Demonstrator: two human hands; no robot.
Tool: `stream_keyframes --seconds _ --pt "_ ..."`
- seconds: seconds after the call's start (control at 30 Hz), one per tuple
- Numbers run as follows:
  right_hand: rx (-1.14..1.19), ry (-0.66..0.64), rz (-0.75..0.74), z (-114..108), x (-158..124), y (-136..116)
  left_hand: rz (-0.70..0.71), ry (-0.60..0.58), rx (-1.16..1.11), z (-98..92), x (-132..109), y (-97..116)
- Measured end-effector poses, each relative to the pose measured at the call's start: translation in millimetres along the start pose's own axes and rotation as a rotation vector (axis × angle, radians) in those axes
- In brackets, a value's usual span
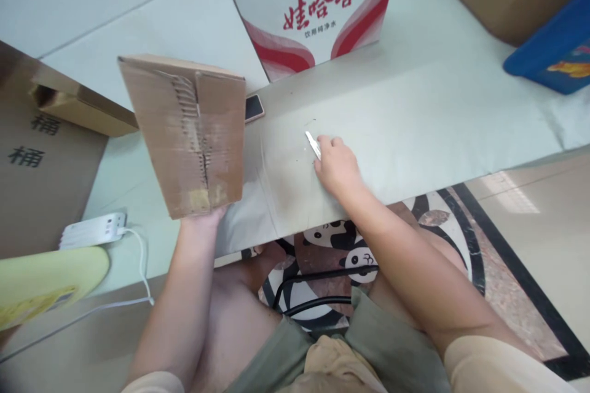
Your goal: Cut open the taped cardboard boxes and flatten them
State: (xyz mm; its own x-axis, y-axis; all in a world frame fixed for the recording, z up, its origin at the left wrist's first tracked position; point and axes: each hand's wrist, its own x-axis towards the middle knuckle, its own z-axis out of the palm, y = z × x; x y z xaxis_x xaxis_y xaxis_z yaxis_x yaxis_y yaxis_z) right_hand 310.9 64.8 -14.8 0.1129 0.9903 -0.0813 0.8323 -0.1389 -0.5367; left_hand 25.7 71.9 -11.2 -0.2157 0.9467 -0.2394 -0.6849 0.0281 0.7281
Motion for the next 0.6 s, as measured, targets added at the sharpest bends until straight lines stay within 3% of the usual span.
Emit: stream_keyframes --seconds 0.17,0.3,0.43,0.6 --pt "0.628 -0.024 0.054 -10.7 -1.0 -21.8 0.055 -0.050 -0.090 8.3 -4.0 4.2" --pt "1.009 -0.060 -0.093 -20.7 -24.5 -47.8 0.085 0.003 -0.116 12.5 -4.4 4.2" --pt "1.047 -0.093 -0.232 -28.1 -44.3 -58.4 0.106 0.041 -0.072 9.8 -4.8 2.1" --pt "0.966 -0.080 -0.242 -26.1 -48.9 -57.9 0.169 -0.024 0.016 10.0 -8.7 1.0"
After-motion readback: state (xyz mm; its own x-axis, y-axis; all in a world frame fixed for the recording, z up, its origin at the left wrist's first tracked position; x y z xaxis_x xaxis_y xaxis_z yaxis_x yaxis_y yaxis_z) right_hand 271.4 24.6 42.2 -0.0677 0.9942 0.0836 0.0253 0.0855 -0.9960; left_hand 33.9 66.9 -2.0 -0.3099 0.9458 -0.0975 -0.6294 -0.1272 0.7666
